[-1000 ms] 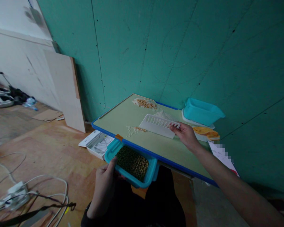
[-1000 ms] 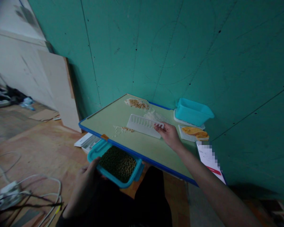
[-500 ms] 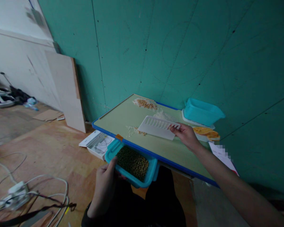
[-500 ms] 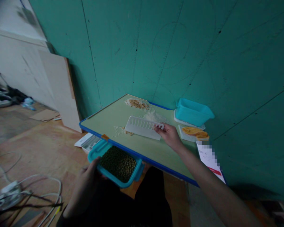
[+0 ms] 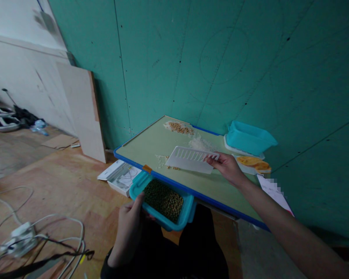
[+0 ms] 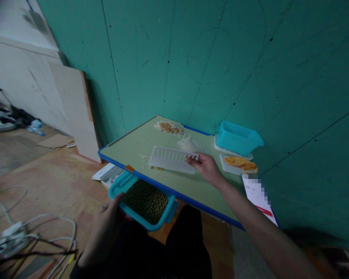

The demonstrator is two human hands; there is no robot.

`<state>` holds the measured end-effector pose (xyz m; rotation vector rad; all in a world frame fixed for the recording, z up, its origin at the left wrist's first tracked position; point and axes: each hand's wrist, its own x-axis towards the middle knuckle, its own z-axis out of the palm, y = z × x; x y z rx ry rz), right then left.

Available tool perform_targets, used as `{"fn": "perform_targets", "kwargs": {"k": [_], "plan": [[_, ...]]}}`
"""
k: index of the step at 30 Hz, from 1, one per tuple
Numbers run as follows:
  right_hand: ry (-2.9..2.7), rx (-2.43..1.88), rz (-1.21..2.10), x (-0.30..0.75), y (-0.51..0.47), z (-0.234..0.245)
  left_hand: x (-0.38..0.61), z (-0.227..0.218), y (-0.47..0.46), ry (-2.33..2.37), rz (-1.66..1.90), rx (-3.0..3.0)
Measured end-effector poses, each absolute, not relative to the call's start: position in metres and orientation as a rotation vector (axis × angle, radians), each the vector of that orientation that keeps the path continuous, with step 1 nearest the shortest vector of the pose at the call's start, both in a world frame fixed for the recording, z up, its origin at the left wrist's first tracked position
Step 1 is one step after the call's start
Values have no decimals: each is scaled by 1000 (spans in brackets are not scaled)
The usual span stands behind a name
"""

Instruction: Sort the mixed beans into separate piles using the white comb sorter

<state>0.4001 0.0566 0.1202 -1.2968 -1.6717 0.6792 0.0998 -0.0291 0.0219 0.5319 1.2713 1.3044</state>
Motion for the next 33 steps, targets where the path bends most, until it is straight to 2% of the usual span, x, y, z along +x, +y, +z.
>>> {"fn": "perform_targets", "kwargs": {"k": [18,29,33], "plan": [[-1760,-1321,589,407,31,120,100,20,-29,1255,1294,516],[-1909,-1138,190,372,-32,110,102,29,-33,1263,1254,523],[-1993,-1086,150,358,-51,108,102,27,-32,1254,1288,513]]}}
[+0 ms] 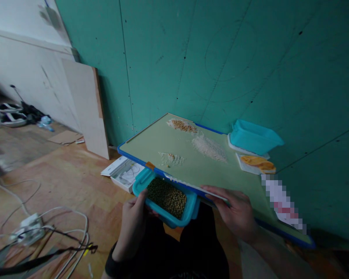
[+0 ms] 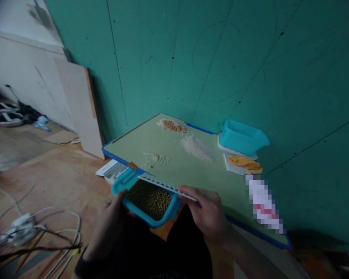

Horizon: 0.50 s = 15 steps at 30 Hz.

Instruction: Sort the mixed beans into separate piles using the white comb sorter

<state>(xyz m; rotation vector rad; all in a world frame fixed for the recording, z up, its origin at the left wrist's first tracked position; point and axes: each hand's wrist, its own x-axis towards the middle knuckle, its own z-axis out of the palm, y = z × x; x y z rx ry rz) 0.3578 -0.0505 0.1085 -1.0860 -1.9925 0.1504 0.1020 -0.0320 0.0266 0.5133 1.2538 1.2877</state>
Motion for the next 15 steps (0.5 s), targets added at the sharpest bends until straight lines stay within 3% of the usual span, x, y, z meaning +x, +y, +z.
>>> {"fn": "perform_targets", "kwargs": {"k": [15], "plan": [[-1653,-1361,283,354,50,108,82,18,-23,1354,1223,556]]}}
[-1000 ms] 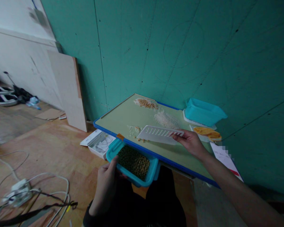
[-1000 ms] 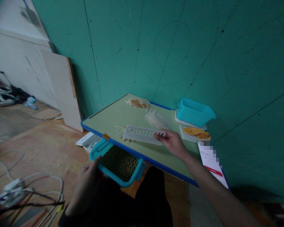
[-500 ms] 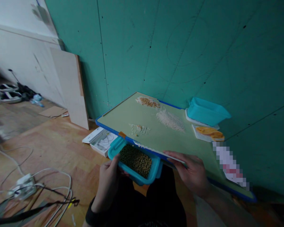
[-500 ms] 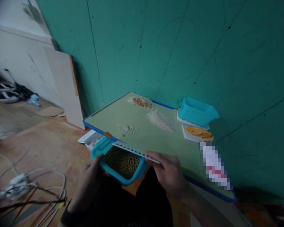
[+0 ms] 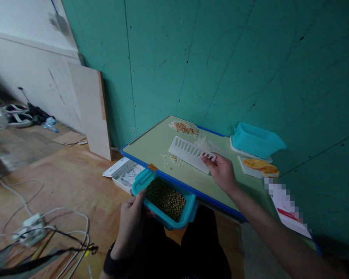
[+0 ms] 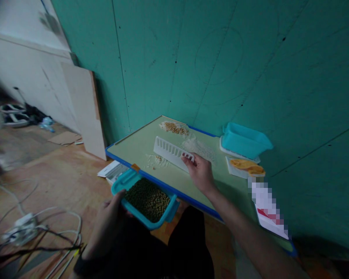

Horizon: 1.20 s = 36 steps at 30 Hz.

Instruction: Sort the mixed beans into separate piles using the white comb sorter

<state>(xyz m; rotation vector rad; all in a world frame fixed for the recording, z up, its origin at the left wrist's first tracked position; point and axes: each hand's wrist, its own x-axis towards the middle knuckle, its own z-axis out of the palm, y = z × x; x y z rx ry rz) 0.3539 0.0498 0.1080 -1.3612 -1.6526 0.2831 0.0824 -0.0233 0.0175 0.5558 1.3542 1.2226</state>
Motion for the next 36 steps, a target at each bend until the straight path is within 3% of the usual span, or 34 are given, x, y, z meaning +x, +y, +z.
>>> {"fn": "perform_targets", "kwargs": {"k": [36], "plan": [[-1650,-1194,703,336,59,119,87,10,-21,1299,1273,555]]}}
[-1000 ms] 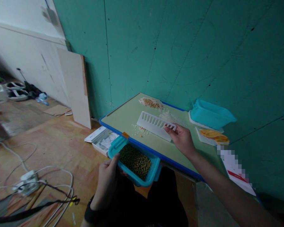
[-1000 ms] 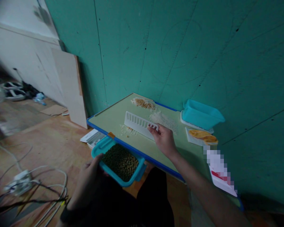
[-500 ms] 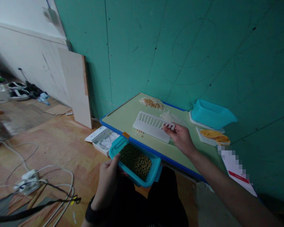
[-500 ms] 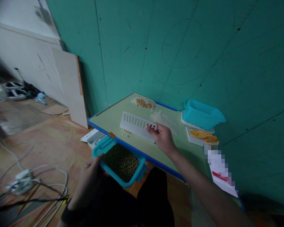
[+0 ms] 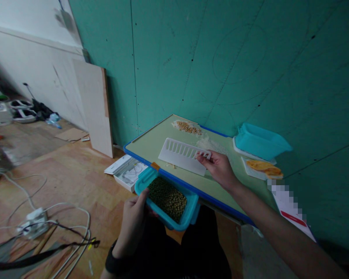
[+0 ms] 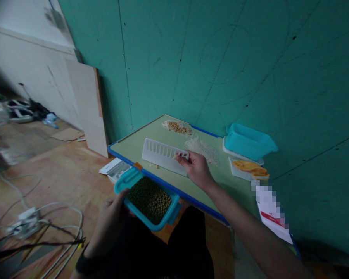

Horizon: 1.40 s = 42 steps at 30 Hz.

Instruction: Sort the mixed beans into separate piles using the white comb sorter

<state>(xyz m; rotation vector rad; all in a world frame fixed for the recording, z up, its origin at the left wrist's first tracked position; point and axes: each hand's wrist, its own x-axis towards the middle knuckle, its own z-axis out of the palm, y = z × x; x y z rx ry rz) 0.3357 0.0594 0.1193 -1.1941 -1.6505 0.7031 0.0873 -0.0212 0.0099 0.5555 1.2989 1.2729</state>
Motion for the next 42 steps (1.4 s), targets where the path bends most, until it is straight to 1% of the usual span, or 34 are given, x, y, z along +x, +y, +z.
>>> {"fn": "perform_targets", "kwargs": {"k": [8,17,27,36,42], "plan": [[-1617,-1204,657,335,65,121,86,-4,-19,1298,1281,547],[-1660,-1207,712,327,64,121,87,1,-20,1319,1282,550],[-1681,-1184,742,316,67,119,86,-9,-18,1296,1295,546],[-1670,-1158,787,311,66,120,86,6,-21,1280,1276,567],[-1666,-1164,818,311,63,119,86,-2,-19,1297,1300,546]]}}
